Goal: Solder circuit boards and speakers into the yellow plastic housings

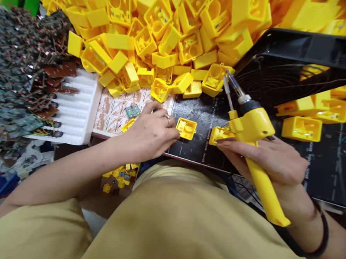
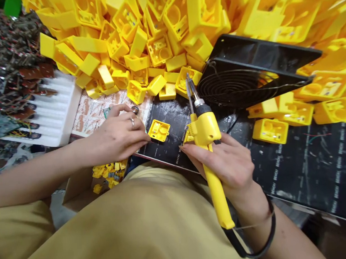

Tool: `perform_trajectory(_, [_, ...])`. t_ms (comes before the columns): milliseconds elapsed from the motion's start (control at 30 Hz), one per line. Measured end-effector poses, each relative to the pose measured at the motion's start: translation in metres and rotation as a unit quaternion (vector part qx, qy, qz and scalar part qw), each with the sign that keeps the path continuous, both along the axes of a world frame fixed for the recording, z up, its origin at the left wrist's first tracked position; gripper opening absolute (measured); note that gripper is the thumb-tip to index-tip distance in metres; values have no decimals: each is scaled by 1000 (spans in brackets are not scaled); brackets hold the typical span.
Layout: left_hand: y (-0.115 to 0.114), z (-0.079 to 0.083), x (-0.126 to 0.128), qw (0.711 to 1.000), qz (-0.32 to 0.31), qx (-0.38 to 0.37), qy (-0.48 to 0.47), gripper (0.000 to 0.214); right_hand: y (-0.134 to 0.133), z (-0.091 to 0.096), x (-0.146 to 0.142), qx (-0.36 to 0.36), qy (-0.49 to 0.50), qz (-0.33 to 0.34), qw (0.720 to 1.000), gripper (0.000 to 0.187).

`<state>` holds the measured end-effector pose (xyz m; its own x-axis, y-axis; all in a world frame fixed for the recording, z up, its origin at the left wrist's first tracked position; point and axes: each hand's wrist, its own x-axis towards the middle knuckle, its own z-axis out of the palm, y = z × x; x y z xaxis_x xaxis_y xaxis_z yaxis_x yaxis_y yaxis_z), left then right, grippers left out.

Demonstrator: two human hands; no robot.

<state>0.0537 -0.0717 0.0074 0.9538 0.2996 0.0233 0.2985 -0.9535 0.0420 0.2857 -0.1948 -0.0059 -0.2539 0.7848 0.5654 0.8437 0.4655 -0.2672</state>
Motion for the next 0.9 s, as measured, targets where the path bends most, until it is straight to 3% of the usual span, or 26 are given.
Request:
perform_trajectory(167, [-24,-16,4,992,15,125,25,19,-1,-11,4,15,14,21,1000,28])
perform_trajectory(300, [-30,-24,3,991,38,130,-1,17,-1,-24,2,17,35,28,999,32])
perform_trajectory(367, [-27,-23,-1,994,58,88,-39,15,1,-26,-1,3,38,28,999,33])
perform_trajectory(433, [-21,-19,-5,991,104,0,-86,14,6,-28,-6,-16,38,29,999,35])
perform_trajectory(567, [-8,-6,-5,944,198,-226,-137,15,23,-34,-22,-41,35,35,998,36])
perform_trajectory(633, [-3,-3,0,928,216,-265,-148,14,29,-39,-30,-39,31,40,998,31])
perform_trajectory(767, [1,-9,7,958,183,-172,-137,13,33,-42,-31,-39,35,48,997,26])
perform_trajectory(900, [3,-20,9,987,115,-62,-92,21,21,-24,-18,-18,55,45,997,27])
